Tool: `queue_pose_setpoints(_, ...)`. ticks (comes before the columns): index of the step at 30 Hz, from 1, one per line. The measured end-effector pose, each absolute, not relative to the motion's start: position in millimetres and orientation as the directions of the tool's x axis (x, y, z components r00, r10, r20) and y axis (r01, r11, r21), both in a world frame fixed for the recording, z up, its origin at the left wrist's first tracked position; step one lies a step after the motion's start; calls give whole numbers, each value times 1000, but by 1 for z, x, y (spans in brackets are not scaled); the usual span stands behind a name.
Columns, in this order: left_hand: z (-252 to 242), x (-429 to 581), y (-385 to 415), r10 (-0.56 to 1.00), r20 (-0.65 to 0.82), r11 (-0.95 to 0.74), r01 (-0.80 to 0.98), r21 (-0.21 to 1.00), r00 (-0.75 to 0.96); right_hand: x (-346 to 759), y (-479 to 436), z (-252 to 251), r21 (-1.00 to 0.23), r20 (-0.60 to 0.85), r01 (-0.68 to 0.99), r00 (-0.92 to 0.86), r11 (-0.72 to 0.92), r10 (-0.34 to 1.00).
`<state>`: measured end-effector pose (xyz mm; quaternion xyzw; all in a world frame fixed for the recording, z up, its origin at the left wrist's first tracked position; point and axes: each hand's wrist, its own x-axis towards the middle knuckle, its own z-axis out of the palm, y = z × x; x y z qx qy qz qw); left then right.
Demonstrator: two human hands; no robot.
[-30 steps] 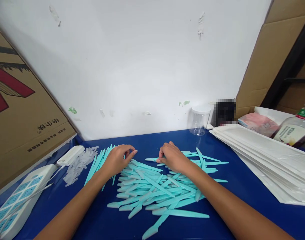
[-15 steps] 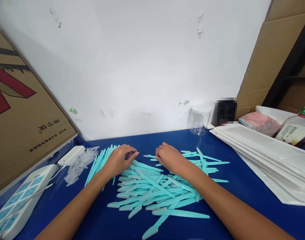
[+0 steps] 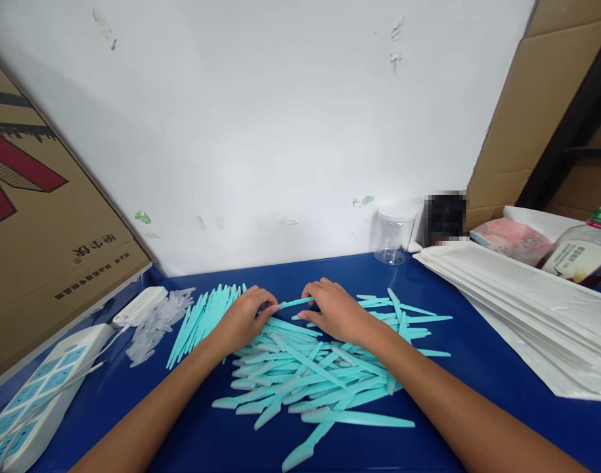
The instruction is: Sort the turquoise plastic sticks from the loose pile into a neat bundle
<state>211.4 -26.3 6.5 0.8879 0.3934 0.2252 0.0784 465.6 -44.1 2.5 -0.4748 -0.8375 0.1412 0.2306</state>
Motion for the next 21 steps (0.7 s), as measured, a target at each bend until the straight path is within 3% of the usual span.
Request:
queue_pose_setpoints(8,11,203,-23,808,357,-589,662,464,468,475,-40,2,-426,148,782,-436,455,888)
queue_pose_setpoints(11,13,204,-24,826,366,-563,656,503,428,471,-41,7,-450,218,776,-384,442,897)
queue_pose_setpoints(17,16,202,-24,859,387,-509,645,570,336,477,-37,21,-665,444,642,-72,382,893)
queue_pose_setpoints(21,20,205,-25,856,411,-516,539,665,313,481,-36,27,-700,446,629,16,338,895)
